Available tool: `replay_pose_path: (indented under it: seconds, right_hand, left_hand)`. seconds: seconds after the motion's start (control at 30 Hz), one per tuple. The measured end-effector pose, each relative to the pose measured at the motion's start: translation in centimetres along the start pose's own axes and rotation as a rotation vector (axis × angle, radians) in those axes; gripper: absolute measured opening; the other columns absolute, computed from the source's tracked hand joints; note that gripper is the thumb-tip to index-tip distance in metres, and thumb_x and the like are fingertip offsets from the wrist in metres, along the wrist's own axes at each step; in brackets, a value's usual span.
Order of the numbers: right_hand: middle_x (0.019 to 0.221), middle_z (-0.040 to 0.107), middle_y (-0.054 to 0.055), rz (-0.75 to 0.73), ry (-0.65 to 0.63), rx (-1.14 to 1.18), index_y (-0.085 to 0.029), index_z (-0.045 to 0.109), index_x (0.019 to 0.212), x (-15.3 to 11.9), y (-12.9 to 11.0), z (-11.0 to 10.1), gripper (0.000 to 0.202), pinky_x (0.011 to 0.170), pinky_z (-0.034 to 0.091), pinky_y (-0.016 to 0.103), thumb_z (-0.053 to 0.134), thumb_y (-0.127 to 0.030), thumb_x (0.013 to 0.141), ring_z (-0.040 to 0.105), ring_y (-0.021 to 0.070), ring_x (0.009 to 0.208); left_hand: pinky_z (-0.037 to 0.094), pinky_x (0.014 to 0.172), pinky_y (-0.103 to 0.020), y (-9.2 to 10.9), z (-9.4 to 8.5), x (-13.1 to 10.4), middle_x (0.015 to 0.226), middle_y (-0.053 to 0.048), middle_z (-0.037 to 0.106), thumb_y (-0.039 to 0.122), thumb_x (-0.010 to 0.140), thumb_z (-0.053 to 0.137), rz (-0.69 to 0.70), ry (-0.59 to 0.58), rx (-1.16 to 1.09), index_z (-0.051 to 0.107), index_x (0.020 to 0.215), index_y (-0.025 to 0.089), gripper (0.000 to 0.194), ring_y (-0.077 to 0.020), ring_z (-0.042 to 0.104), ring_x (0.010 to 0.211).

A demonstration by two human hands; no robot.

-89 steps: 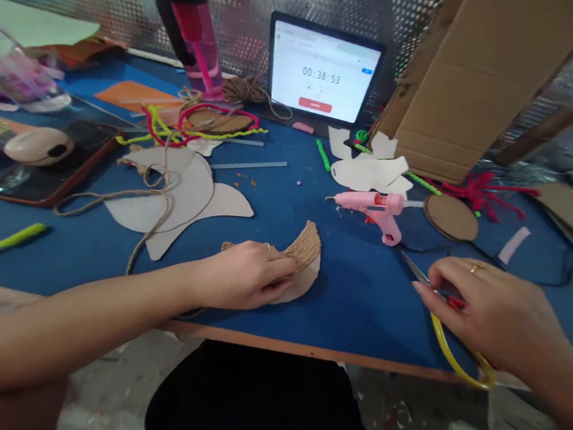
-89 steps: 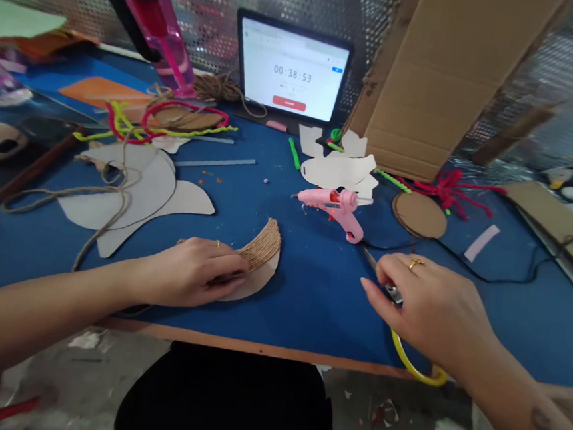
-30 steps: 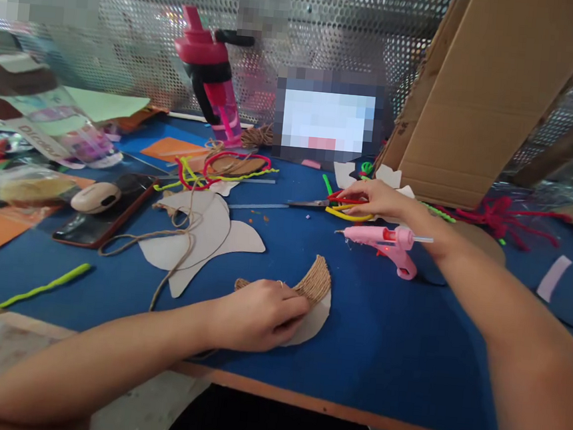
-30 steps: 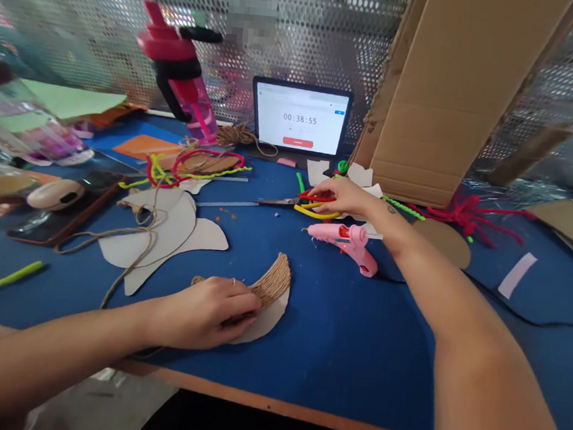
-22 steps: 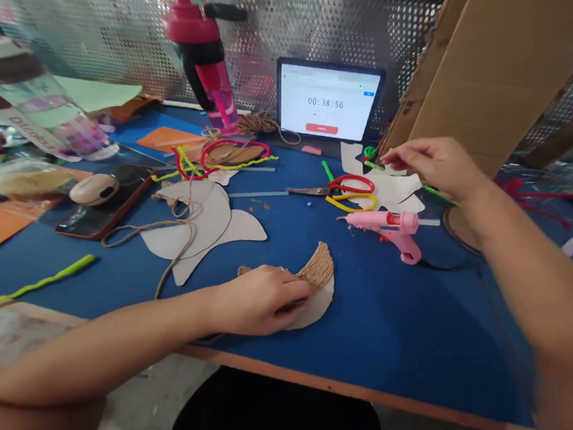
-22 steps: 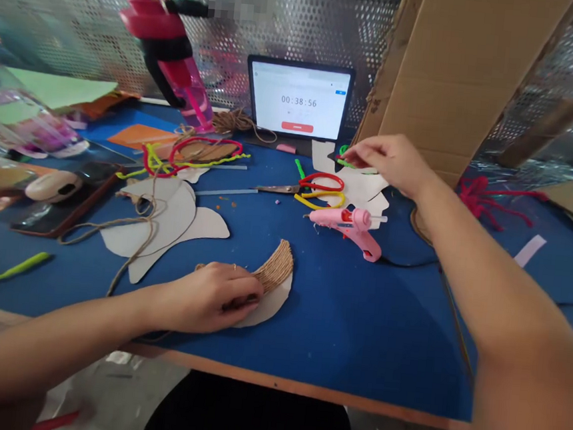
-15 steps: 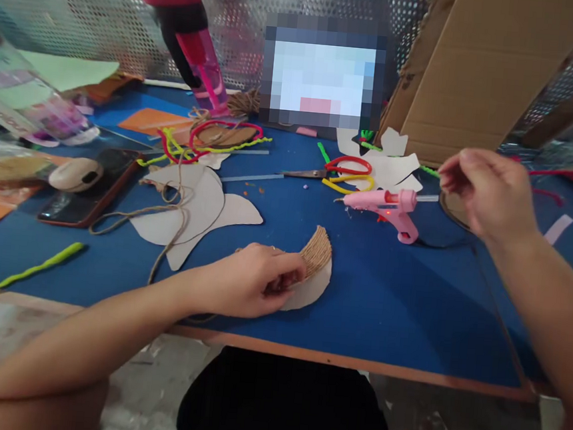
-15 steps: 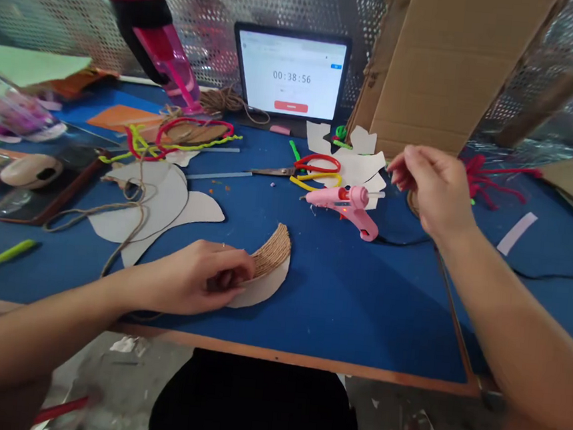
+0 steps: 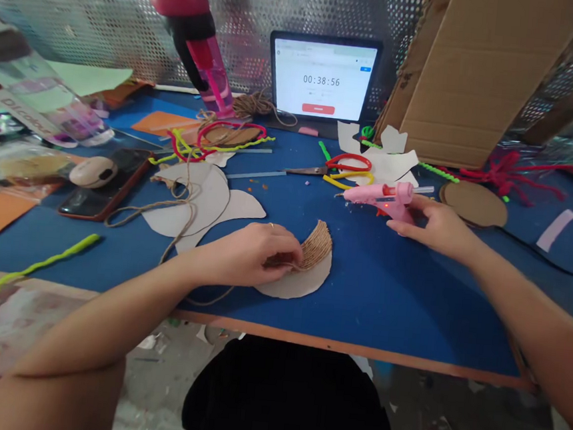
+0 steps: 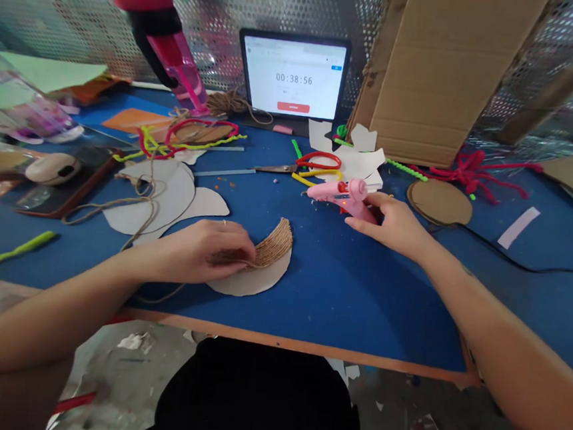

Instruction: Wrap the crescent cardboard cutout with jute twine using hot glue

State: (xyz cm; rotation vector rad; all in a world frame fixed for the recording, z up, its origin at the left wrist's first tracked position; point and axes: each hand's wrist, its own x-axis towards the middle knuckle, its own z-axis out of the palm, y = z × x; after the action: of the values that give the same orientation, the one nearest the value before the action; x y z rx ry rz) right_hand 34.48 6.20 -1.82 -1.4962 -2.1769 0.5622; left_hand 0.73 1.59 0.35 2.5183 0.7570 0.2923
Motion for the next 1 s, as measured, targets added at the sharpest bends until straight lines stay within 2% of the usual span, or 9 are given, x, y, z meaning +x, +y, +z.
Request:
replay_pose_path:
  seconds: [0.1, 0.27, 0.33, 0.47, 0.57, 0.67, 0.73, 0.83, 1.0]
  right_hand:
    - [0.077, 0.065, 0.006, 0.033, -0.007, -0.116, -0.02, 0.065, 0.082, 0.4, -0.2, 0.3, 0.041, 0.061, 0.04, 0.032, 0.06, -0.059, 0.071, 0.056, 0.0207, 0.068]
    - [0.058, 0.056, 0.002, 0.079, 0.003, -0.069, -0.02, 0.059, 0.066, 1.0, -0.8, 0.6, 0.036, 0.052, 0.035, 0.029, 0.061, -0.056, 0.069, 0.049, 0.016, 0.053]
    - [0.057, 0.057, 0.001, 0.087, 0.024, -0.02, -0.02, 0.06, 0.066, 0.8, -1.1, 0.3, 0.036, 0.051, 0.035, 0.03, 0.061, -0.056, 0.069, 0.049, 0.0157, 0.053]
    - [0.061, 0.061, 0.002, 0.087, 0.051, 0.129, -0.021, 0.063, 0.073, -0.8, -1.6, -0.8, 0.039, 0.058, 0.045, 0.032, 0.055, -0.06, 0.075, 0.057, 0.0177, 0.058]
    - [0.061, 0.059, -0.001, 0.05, 0.109, 0.243, -0.024, 0.065, 0.084, -3.3, -2.1, -1.8, 0.031, 0.056, 0.047, 0.032, 0.061, -0.054, 0.075, 0.056, 0.0164, 0.055]
    - [0.063, 0.061, -0.001, -0.028, 0.173, 0.232, -0.027, 0.067, 0.088, -6.1, -2.9, -2.3, 0.021, 0.052, 0.047, 0.031, 0.066, -0.043, 0.075, 0.056, 0.0163, 0.054]
    - [0.066, 0.065, -0.001, -0.095, 0.133, 0.145, -0.027, 0.068, 0.087, -7.5, -3.6, -2.3, 0.017, 0.05, 0.048, 0.03, 0.064, -0.04, 0.077, 0.059, 0.0172, 0.055]
    - [0.071, 0.069, -0.001, -0.214, 0.0, 0.002, -0.026, 0.067, 0.086, -8.9, -4.6, -1.8, 0.013, 0.05, 0.05, 0.028, 0.061, -0.036, 0.081, 0.063, 0.0168, 0.057]
    - [0.086, 0.073, 0.0, -0.324, -0.092, -0.138, -0.025, 0.063, 0.098, -10.1, -5.5, -0.6, 0.014, 0.056, 0.051, 0.024, 0.056, -0.029, 0.086, 0.068, 0.0155, 0.067]
  left_hand:
    - [0.042, 0.069, -0.021, -0.4, 0.1, 0.1, 0.082, -0.001, 0.062, 0.015, 0.086, 0.054, 0.0, 0.02, 0.004, 0.063, 0.09, 0.017, 0.01, -0.0116, 0.056, 0.074]
    - [0.043, 0.08, -0.025, -0.3, -0.3, 0.0, 0.095, -0.005, 0.062, 0.016, 0.085, 0.056, 0.005, -0.005, 0.029, 0.063, 0.094, 0.017, 0.011, -0.0158, 0.058, 0.087]
    - [0.044, 0.079, -0.025, 0.0, -0.6, -0.1, 0.101, -0.006, 0.06, 0.014, 0.083, 0.057, -0.034, -0.062, 0.036, 0.062, 0.097, 0.017, 0.015, -0.0154, 0.058, 0.087]
    - [0.043, 0.077, -0.023, 0.2, -1.0, -0.2, 0.101, -0.005, 0.056, 0.012, 0.08, 0.056, -0.07, -0.148, 0.053, 0.059, 0.092, 0.017, 0.014, -0.0144, 0.057, 0.085]
    - [0.042, 0.068, -0.021, 0.1, -0.9, -0.1, 0.093, -0.003, 0.055, 0.015, 0.082, 0.053, -0.101, -0.147, 0.043, 0.059, 0.084, 0.016, 0.007, -0.011, 0.054, 0.072]
    - [0.04, 0.063, -0.02, -0.1, -0.4, 0.3, 0.087, -0.001, 0.054, 0.017, 0.083, 0.052, -0.144, -0.1, 0.022, 0.059, 0.081, 0.016, 0.008, -0.0091, 0.052, 0.066]
    - [0.04, 0.062, -0.019, 0.0, 0.1, 0.8, 0.084, -0.001, 0.056, 0.017, 0.083, 0.053, -0.149, -0.052, 0.002, 0.06, 0.081, 0.016, 0.008, -0.009, 0.053, 0.067]
    - [0.039, 0.06, -0.019, 0.2, 0.9, 1.7, 0.079, -0.001, 0.057, 0.017, 0.082, 0.053, -0.125, 0.014, -0.003, 0.06, 0.079, 0.015, 0.008, -0.009, 0.052, 0.065]
    - [0.038, 0.058, -0.02, 0.4, 1.8, 2.6, 0.075, -0.001, 0.056, 0.019, 0.08, 0.055, -0.115, 0.047, -0.014, 0.059, 0.074, 0.014, 0.009, -0.0099, 0.051, 0.064]
